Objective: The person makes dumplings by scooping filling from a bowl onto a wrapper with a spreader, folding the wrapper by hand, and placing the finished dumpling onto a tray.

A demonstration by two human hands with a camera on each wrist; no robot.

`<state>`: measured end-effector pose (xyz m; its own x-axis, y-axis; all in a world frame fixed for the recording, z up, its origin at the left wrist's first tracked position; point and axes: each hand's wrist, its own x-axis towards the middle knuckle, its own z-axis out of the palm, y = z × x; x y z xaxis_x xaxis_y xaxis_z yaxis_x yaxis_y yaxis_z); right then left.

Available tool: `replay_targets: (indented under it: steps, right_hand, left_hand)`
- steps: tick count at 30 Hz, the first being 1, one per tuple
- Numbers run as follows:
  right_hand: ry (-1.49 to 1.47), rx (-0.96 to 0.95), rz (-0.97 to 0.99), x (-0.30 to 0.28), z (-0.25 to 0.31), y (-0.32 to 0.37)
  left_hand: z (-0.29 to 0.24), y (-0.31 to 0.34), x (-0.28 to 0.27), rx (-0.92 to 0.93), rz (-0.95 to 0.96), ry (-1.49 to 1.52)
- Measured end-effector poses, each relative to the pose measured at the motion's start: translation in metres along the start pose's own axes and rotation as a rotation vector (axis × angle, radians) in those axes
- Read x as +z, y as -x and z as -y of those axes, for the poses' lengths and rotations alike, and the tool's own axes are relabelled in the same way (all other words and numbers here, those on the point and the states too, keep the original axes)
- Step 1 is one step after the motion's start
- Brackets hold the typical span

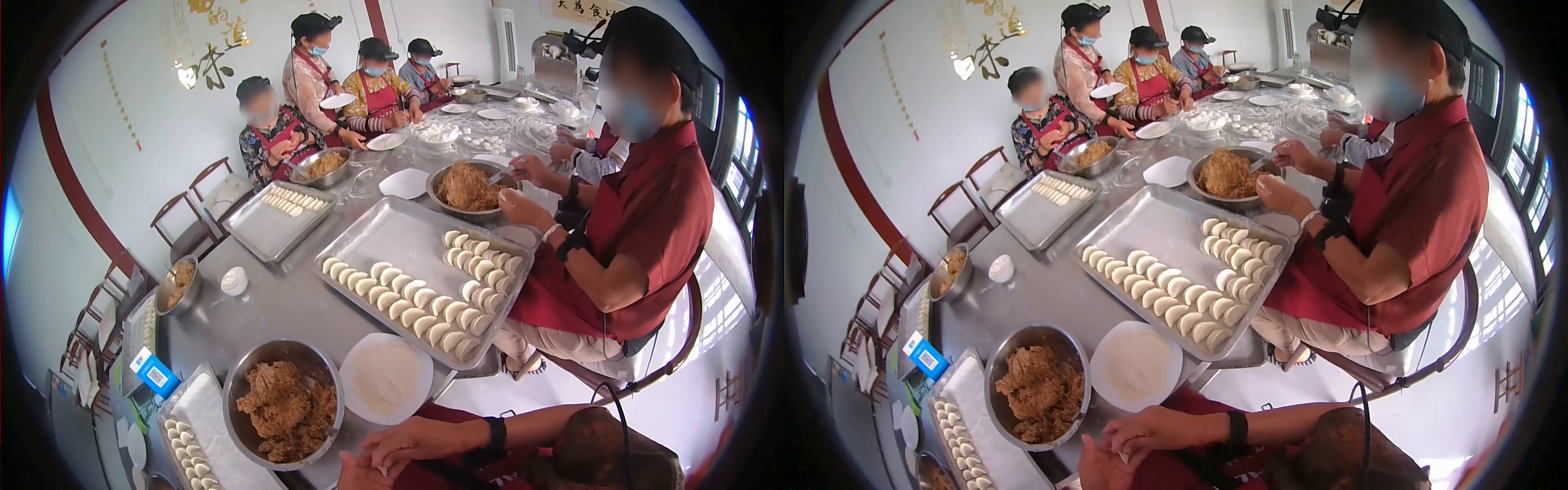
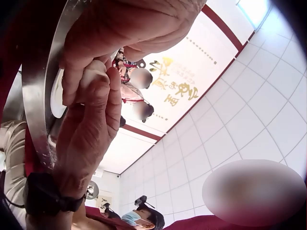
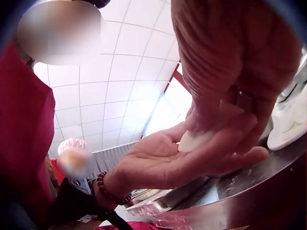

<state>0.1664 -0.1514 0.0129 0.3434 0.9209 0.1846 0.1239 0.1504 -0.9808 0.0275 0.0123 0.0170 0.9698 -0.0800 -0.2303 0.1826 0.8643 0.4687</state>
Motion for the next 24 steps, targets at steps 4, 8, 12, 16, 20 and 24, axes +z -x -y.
replay_targets:
  steps: [4,8,12,16,20,24]
  right_hand:
    - [-0.214,0.102,-0.005,-0.002,0.009,-0.001]
    - [-0.087,0.072,-0.007,-0.017,0.026,-0.009]
    - [-0.066,0.072,-0.003,-0.037,0.027,-0.022]
    - [-0.029,0.148,0.000,-0.065,0.040,-0.038]
    - [0.077,0.126,-0.052,-0.096,0.049,-0.060]
    - [0.080,0.164,-0.093,-0.134,0.044,-0.082]
  left_hand:
    - [-0.003,-0.001,0.006,0.012,0.006,-0.008]
    - [-0.008,-0.004,0.015,0.024,-0.024,-0.001]
    - [-0.007,-0.009,-0.019,0.099,-0.145,-0.188]
    - [-0.008,-0.019,-0.012,0.259,-0.346,-0.461]
    - [-0.005,-0.034,-0.032,0.325,-0.451,-0.527]
    - [-0.007,-0.046,-0.034,0.306,-0.518,-0.672]
